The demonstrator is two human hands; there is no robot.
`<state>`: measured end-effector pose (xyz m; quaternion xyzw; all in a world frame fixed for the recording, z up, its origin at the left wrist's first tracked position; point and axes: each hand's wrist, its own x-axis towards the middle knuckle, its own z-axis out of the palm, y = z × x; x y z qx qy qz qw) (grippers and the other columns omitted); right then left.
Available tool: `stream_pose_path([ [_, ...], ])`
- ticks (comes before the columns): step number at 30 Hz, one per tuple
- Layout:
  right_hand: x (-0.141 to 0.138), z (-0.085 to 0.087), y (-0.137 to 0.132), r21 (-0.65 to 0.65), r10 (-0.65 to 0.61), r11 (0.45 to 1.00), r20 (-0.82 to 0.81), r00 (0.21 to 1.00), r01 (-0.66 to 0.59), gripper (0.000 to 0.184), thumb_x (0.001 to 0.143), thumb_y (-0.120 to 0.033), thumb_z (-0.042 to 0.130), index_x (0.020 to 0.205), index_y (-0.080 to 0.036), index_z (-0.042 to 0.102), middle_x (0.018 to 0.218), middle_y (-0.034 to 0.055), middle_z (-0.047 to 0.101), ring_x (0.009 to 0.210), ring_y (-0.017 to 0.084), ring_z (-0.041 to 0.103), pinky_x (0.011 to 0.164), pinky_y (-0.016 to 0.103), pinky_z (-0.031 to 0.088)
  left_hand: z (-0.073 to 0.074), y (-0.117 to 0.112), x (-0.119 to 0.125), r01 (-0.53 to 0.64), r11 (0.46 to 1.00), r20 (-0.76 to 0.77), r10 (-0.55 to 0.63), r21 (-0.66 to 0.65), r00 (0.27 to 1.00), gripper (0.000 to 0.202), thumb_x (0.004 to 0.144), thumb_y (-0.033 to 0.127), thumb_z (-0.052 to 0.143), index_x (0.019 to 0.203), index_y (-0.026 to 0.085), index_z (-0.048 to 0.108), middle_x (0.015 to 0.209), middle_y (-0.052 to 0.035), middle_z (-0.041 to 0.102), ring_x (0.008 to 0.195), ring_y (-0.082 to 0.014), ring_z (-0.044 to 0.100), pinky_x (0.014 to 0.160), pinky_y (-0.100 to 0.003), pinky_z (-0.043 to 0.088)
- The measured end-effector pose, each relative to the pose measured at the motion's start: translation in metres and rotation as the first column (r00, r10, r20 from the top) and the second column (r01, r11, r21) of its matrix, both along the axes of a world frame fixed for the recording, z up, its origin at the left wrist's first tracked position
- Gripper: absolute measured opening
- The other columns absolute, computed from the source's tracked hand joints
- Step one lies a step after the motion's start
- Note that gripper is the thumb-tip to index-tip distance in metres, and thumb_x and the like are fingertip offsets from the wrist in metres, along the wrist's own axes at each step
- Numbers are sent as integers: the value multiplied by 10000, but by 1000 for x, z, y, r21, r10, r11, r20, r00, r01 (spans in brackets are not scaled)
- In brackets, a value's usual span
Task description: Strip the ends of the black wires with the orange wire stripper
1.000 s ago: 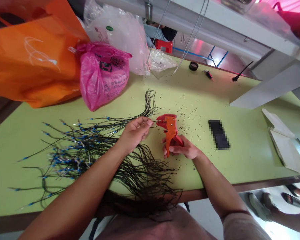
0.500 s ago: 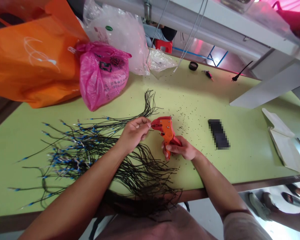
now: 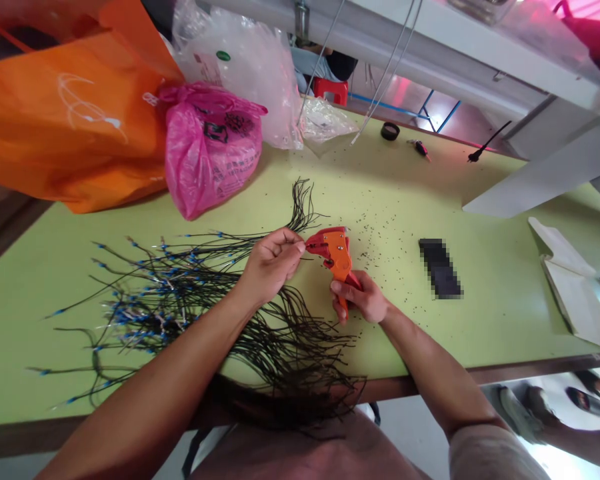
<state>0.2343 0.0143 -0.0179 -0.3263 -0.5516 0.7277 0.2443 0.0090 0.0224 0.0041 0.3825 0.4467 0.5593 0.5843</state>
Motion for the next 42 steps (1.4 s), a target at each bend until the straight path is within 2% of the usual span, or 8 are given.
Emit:
stream_pose_path([
  [4, -4, -4, -2, 38, -101, 994, 8, 995, 101, 552, 999, -647, 718, 708, -214, 538, 432, -49, 536, 329, 97, 458, 392, 238, 349, -1, 0, 3, -19, 1000, 26, 20, -22, 999, 392, 691, 385, 924, 741, 227, 569, 468, 115, 403, 391, -52, 298, 408, -185, 220],
  [13, 18, -8, 20, -145, -91, 988, -229, 969, 58, 533, 912, -647, 760, 1169, -200, 625, 909, 75, 749, 776, 238, 784, 441, 217, 363, -4, 5, -4, 3, 996, 175, 13, -86, 984, 441, 709, 497, 942, 825, 208, 630, 528, 132, 346, 446, -56, 258, 438, -180, 207],
  [17, 21, -9, 25, -168, -172, 976, -196, 965, 140, 517, 922, -617, 733, 1209, -205, 610, 935, 80, 747, 780, 242, 775, 468, 236, 382, -8, 2, -7, 141, 990, -45, -141, -2, 989, 388, 845, 577, 809, 899, 211, 693, 576, 69, 483, 491, -106, 388, 484, -224, 321],
  [23, 23, -13, 27, -134, -260, 962, -184, 948, 238, 505, 926, -590, 742, 1227, -205, 615, 920, 75, 761, 783, 241, 787, 475, 237, 393, -16, -5, -3, 652, 721, -856, -163, 237, 491, 348, 1023, 443, 611, 846, 227, 817, 911, -124, 790, 911, -271, 694, 940, -424, 535],
  [26, 22, -15, 29, -140, -280, 956, -190, 941, 256, 507, 925, -603, 740, 1218, -205, 626, 902, 71, 767, 778, 239, 791, 476, 240, 413, -17, -7, 0, 683, 668, -876, -94, 296, 472, 323, 1034, 428, 605, 997, 231, 859, 1170, -174, 813, 1123, -328, 707, 1083, -502, 513],
  [31, 20, -15, 31, -179, -323, 940, -191, 927, 291, 480, 922, -583, 732, 1202, -205, 636, 926, 81, 774, 791, 243, 797, 478, 249, 426, -3, -6, -12, 278, 840, -757, 215, 465, 617, 328, 1068, 380, 510, 1067, 229, 800, 1153, -137, 806, 1072, -275, 733, 996, -402, 556],
  [37, 19, -16, 31, -186, -320, 941, -214, 923, 283, 448, 927, -543, 746, 1198, -202, 637, 915, 73, 769, 802, 239, 794, 495, 251, 448, -4, 12, -37, 71, 989, -992, 125, 127, 34, 223, 936, 430, 667, 918, 230, 764, 938, -132, 774, 782, -313, 696, 682, -373, 467],
  [42, 18, -16, 30, -157, -288, 954, -229, 930, 257, 449, 921, -524, 778, 1195, -198, 636, 912, 71, 771, 794, 229, 788, 487, 240, 446, -18, 17, -34, 99, 994, -994, 48, 37, -103, 224, 923, 323, 599, 936, 197, 784, 993, -183, 796, 775, -329, 718, 650, -369, 432],
])
